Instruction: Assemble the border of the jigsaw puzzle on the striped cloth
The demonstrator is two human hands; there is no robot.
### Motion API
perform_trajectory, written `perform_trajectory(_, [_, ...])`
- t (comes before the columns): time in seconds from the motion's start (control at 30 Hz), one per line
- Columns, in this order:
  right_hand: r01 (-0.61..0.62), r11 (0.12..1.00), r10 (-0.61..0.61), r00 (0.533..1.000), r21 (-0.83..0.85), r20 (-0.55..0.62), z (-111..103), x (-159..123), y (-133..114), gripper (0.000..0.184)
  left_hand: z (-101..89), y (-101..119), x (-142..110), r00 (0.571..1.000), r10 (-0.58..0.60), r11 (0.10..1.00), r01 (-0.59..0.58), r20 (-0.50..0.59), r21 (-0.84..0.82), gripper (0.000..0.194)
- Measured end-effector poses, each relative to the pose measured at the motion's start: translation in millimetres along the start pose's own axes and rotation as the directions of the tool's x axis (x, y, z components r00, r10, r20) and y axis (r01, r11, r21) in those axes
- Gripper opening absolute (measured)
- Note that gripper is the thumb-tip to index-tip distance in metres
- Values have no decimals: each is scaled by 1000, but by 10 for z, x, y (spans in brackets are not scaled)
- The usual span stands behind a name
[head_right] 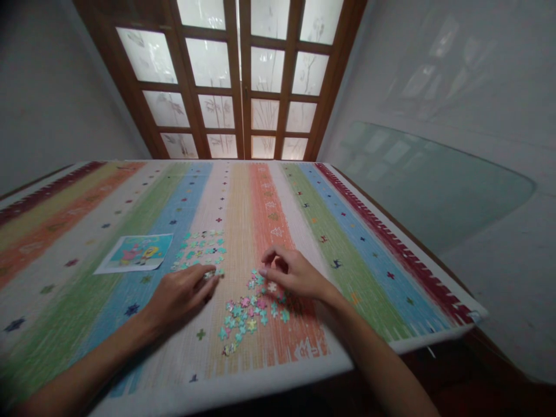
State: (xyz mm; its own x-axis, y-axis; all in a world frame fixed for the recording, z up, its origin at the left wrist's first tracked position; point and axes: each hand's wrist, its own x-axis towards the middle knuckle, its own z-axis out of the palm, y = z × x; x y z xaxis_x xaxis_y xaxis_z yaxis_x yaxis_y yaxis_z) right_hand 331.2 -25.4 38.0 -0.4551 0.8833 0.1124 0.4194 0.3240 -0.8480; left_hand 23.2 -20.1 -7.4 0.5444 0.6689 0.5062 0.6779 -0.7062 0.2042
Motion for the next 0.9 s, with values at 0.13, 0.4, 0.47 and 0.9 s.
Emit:
perform_trajectory(0.13, [-4,999,1,997,-50,-72,-98,0,74,27,41,-37,-24,995,-41,999,39,89,23,25])
perform_trajectory(0.4, [-42,991,44,999,-127,19,-342,-17,188,32,35,-47,-34,978,-101,994,93,182,51,25])
perform_trajectory(0.47, [-63,986,86,986,-156,143,-406,-45,201,30,37,-54,-30,972,-111,993,102,207,54,26])
perform_trajectory(0.9, [-129,948,258,848,-291,463,-387,-47,291,25,-5,51,5,972,109,993,-99,208,-58,27])
